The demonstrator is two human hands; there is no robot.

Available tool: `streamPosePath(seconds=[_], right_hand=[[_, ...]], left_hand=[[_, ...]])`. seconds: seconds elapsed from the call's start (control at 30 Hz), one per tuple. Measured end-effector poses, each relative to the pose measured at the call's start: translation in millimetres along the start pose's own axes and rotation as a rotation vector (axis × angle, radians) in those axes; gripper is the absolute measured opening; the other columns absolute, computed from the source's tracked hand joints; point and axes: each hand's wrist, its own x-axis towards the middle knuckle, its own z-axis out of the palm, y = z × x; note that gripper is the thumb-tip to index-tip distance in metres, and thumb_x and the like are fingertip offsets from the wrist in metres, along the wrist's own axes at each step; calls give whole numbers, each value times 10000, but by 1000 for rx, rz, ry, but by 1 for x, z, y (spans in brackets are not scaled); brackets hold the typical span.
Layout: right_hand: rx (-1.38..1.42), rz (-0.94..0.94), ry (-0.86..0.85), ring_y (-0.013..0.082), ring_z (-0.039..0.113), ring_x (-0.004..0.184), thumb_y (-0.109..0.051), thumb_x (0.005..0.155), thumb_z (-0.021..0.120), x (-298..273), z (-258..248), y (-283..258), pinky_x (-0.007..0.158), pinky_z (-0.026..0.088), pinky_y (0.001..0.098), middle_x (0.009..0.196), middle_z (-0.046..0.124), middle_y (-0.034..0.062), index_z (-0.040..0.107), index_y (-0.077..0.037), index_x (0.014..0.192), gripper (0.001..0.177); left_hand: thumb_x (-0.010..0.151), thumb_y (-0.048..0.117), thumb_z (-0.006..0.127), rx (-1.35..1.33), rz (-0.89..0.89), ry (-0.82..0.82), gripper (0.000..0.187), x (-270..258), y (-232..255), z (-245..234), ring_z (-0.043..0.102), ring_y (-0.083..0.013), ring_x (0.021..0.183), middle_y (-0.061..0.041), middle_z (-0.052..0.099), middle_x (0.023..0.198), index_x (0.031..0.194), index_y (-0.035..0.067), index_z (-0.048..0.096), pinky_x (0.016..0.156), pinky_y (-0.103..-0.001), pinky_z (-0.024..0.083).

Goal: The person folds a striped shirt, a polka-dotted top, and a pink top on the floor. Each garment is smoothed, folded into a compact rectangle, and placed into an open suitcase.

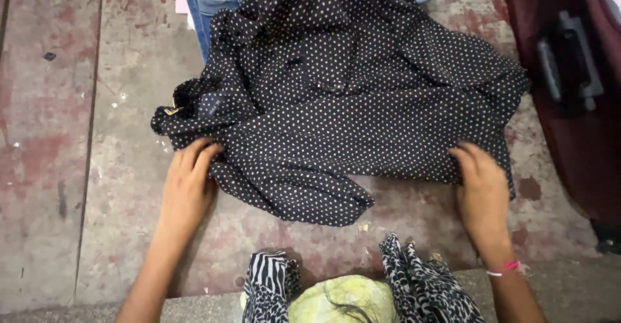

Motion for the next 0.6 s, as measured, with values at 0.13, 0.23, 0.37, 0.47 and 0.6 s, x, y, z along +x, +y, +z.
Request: streamPosePath(seconds=[0.13, 0.23, 0.37, 0.47, 0.6], right_hand=[[-54, 145, 27, 377, 565, 1266, 175, 674, 583, -4, -5, 20, 1074, 458, 456, 1345, 616, 149, 639, -68, 1283, 658], [11, 105, 76, 411, 547, 1248, 151, 664, 604, 2, -4, 37, 1077, 446, 481, 1284, 589, 189, 621, -40, 1243, 610], [74, 140, 55, 433, 557, 1170, 171, 696, 588, 32, 7, 56, 988, 458, 489, 1189, 565, 201, 615, -42, 1169, 520], [117, 14, 66, 458, 554, 1132, 164, 684, 577, 58, 16, 57, 963, 459, 500, 1144, 551, 217, 593, -18, 1134, 486], [276, -13, -19, 450, 572, 1168, 192, 718, 511, 81, 19, 46, 966, 474, 483, 1210, 569, 211, 606, -18, 1167, 504]], left_hand=[[599, -82, 670, -36, 3, -17, 810, 6, -3, -9, 530, -414, 1184, -188, 537, 1350, 1390, 62, 565, 1014, -481, 465], [614, -91, 677, 100, -6, -54, 847, 8, -6, -7, 550, -389, 1142, -165, 545, 1372, 1429, 119, 577, 961, -456, 500], [626, -12, 735, 315, 55, -105, 798, 8, -12, 3, 562, -358, 1011, -160, 562, 1392, 1401, 113, 595, 882, -439, 520], [736, -36, 737, 539, 69, -46, 730, 1, -21, 5, 585, -301, 1110, -87, 580, 1455, 1427, 164, 613, 924, -373, 536], [672, -10, 734, 464, -81, -49, 793, -25, -25, -2, 572, -333, 1049, -100, 581, 1438, 1439, 151, 611, 897, -401, 533]])
